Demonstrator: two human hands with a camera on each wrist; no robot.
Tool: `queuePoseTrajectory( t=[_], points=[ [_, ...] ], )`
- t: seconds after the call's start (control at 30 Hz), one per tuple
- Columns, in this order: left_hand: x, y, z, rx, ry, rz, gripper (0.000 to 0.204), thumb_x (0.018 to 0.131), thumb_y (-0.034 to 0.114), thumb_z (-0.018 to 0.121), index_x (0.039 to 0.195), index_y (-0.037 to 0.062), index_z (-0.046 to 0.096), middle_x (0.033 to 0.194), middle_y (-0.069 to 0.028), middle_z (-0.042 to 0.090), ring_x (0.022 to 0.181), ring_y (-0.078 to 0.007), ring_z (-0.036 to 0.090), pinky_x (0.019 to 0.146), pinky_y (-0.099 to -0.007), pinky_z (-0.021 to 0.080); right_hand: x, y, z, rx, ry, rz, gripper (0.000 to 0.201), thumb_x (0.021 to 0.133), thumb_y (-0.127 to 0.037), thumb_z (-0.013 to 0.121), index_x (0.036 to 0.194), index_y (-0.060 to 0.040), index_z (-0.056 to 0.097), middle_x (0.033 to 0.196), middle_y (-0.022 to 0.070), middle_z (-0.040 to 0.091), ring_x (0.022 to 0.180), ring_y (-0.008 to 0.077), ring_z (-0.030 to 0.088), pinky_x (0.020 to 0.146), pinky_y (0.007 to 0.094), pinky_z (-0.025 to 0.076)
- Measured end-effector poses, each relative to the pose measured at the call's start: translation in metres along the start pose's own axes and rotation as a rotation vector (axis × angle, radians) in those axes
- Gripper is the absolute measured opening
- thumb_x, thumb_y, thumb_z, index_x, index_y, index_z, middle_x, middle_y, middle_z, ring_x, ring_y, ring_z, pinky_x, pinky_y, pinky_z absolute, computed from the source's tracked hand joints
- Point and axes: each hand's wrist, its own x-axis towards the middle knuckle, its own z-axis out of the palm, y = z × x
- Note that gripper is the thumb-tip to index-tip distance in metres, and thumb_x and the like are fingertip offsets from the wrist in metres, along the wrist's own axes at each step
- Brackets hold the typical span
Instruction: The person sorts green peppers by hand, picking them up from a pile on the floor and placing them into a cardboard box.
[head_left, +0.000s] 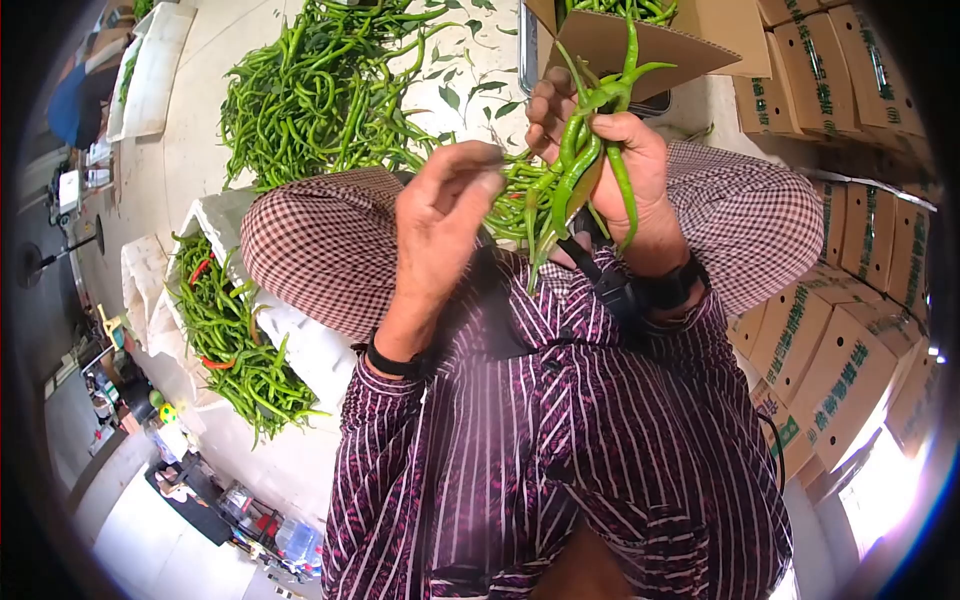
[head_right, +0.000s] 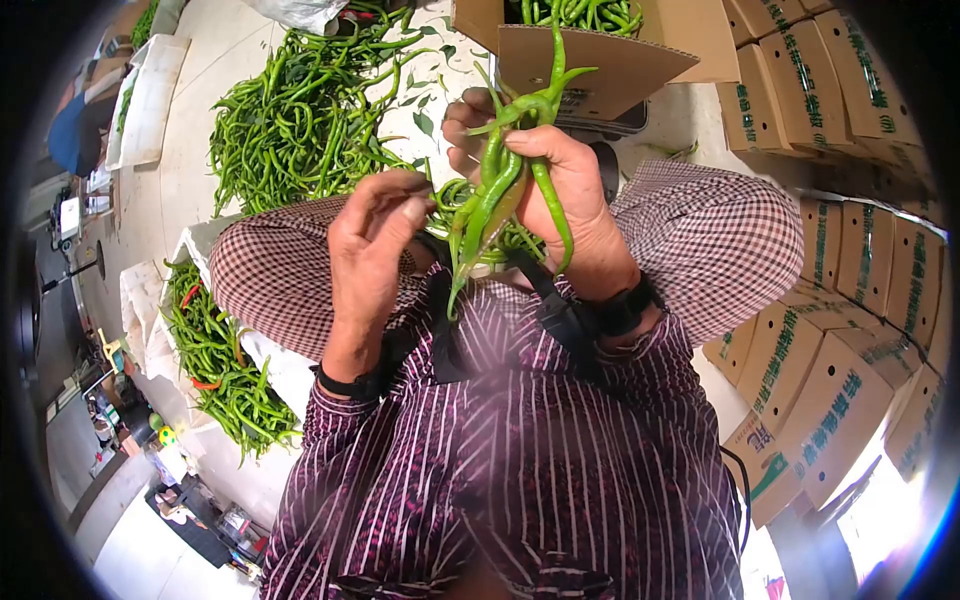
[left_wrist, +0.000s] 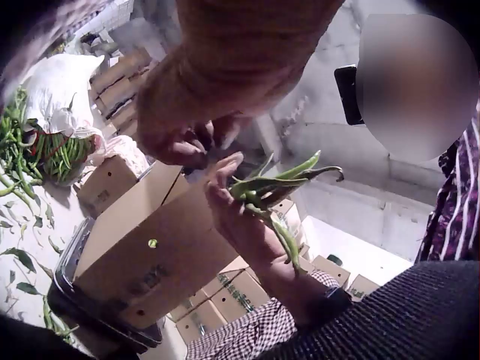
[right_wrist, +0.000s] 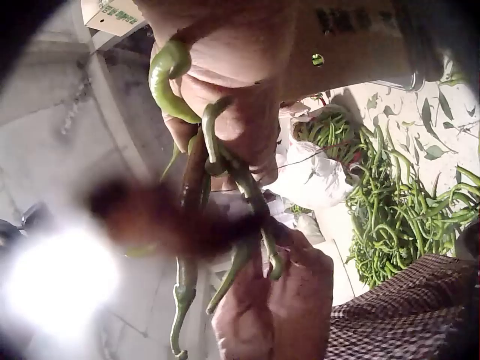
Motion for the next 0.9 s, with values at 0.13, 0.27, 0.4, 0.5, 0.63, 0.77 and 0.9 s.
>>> queuePoseTrajectory(
  t=[0.13, 0.27, 0.4, 0.5, 0.63, 0.77, 0.9],
  points=[
    [0.006, -0.010, 0.010, 0.167, -0.188, 0.062, 0.033, 0.083, 0.003, 0.064, 0.115, -0.0010, 0.058, 0.095, -0.0076, 0.065, 0.088, -0.0145, 0.062, 0.080, -0.0281, 0.049, 0.000, 0.006, 0.004, -0.033, 0.075, 0.006, 0.048, 0.080, -0.005, 0.047, 0.125, 0.0087, 0.043, 0.126, 0.0240, 0.051, 0.120, 0.0336, 0.051, 0.105, 0.0441, 0.040],
    [0.010, -0.019, 0.007, 0.459, -0.110, 0.107, 0.018, 0.085, 0.003, 0.062, 0.103, -0.0005, 0.059, 0.083, -0.0045, 0.064, 0.074, -0.0123, 0.059, 0.069, -0.0262, 0.049, 0.000, 0.006, 0.001, -0.093, 0.115, 0.008, 0.046, 0.079, -0.002, 0.049, 0.124, 0.0086, 0.045, 0.126, 0.0248, 0.051, 0.121, 0.0342, 0.050, 0.105, 0.0445, 0.040],
    [0.012, -0.016, -0.002, 0.217, 0.085, 0.078, 0.005, 0.088, 0.003, 0.059, 0.091, 0.0003, 0.057, 0.079, -0.0013, 0.060, 0.071, -0.0069, 0.054, 0.066, -0.0219, 0.046, -0.004, 0.002, -0.006, -0.100, 0.163, 0.001, 0.039, 0.079, 0.000, 0.051, 0.118, 0.0064, 0.050, 0.114, 0.0219, 0.058, 0.107, 0.0321, 0.058, 0.096, 0.0453, 0.047],
    [0.012, -0.012, -0.011, 0.230, 0.149, 0.079, 0.012, 0.088, 0.002, 0.059, 0.100, -0.0021, 0.058, 0.087, -0.0050, 0.062, 0.081, -0.0099, 0.058, 0.076, -0.0234, 0.047, -0.007, 0.003, -0.007, -0.110, 0.175, -0.005, 0.036, 0.080, 0.000, 0.052, 0.116, 0.0052, 0.052, 0.105, 0.0191, 0.062, 0.096, 0.0294, 0.062, 0.087, 0.0437, 0.051],
    [0.009, -0.002, 0.001, 0.081, 0.209, 0.115, 0.024, 0.088, 0.002, 0.061, 0.111, -0.0026, 0.058, 0.095, -0.0073, 0.063, 0.090, -0.0125, 0.059, 0.083, -0.0252, 0.047, -0.008, 0.005, 0.003, -0.180, 0.210, -0.019, 0.031, 0.082, 0.000, 0.054, 0.113, 0.0032, 0.053, 0.097, 0.0155, 0.063, 0.085, 0.0247, 0.063, 0.083, 0.0403, 0.052],
    [0.007, 0.009, 0.009, 0.010, 0.019, 0.037, 0.033, 0.086, 0.007, 0.066, 0.116, -0.0039, 0.058, 0.098, -0.0071, 0.064, 0.093, -0.0141, 0.059, 0.088, -0.0263, 0.045, -0.007, 0.006, 0.005, -0.216, 0.242, -0.028, 0.029, 0.084, -0.001, 0.055, 0.113, 0.0024, 0.054, 0.095, 0.0133, 0.062, 0.081, 0.0216, 0.062, 0.079, 0.0368, 0.053],
    [0.012, 0.015, 0.016, 0.088, 0.092, 0.048, 0.019, 0.089, 0.007, 0.062, 0.104, -0.0036, 0.059, 0.086, -0.0046, 0.061, 0.079, -0.0107, 0.056, 0.074, -0.0239, 0.045, -0.017, 0.002, 0.022, -0.383, 0.290, 0.016, 0.032, 0.086, -0.002, 0.055, 0.117, 0.0042, 0.050, 0.094, 0.0123, 0.059, 0.078, 0.0181, 0.059, 0.074, 0.0326, 0.053]
  ],
)
